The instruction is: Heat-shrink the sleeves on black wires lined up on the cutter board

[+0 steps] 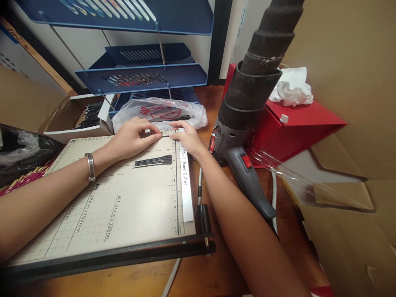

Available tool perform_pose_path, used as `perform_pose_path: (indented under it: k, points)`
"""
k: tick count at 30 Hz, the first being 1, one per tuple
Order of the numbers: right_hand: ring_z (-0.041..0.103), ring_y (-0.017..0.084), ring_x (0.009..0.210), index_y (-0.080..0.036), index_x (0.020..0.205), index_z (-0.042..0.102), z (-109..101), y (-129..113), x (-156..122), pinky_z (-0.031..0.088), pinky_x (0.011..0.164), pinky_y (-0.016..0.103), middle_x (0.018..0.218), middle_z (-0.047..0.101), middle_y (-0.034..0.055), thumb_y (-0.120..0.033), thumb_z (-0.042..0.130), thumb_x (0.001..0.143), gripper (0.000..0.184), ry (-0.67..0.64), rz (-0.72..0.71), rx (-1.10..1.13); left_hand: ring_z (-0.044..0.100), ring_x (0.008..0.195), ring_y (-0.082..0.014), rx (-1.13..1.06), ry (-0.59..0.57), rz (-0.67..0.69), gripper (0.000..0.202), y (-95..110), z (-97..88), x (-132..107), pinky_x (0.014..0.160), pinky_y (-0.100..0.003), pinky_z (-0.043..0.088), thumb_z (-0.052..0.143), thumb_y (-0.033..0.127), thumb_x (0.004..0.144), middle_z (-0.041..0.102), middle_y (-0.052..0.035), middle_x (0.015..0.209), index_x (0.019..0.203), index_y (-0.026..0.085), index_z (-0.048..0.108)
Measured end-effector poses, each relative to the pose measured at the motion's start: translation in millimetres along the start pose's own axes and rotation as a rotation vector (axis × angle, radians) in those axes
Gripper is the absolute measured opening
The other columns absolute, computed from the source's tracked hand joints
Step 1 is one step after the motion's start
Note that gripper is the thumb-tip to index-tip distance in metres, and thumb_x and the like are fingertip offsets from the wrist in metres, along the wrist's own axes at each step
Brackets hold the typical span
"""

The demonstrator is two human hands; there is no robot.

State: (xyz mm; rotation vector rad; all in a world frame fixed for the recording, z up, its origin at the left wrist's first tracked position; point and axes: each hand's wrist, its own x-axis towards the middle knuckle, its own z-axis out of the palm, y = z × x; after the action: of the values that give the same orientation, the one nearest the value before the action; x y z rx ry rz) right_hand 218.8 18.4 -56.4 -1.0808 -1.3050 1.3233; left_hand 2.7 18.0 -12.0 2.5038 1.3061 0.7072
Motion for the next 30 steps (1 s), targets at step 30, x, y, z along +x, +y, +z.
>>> perform_pose_path:
  k: [30]
  points:
    - [0.065, 0.027, 0.108, -0.023, 0.111, 0.073, -3.4, 3.9, 1.6, 0.050, 0.114, 0.051, 0.111, 0.068, 0.0034, -0.030, 0.078, 0.064, 0.048, -0.005, -0.021, -0.016, 0.062, 0.091, -0.0256, -0.006, -0.002, -0.019, 0.026, -1.5, -1.0, -0.2, 0.087, -0.041, 0.047, 0.067, 0.043, 0.094, 0.079, -0.0060, 0.092, 0.089, 0.022, 0.081]
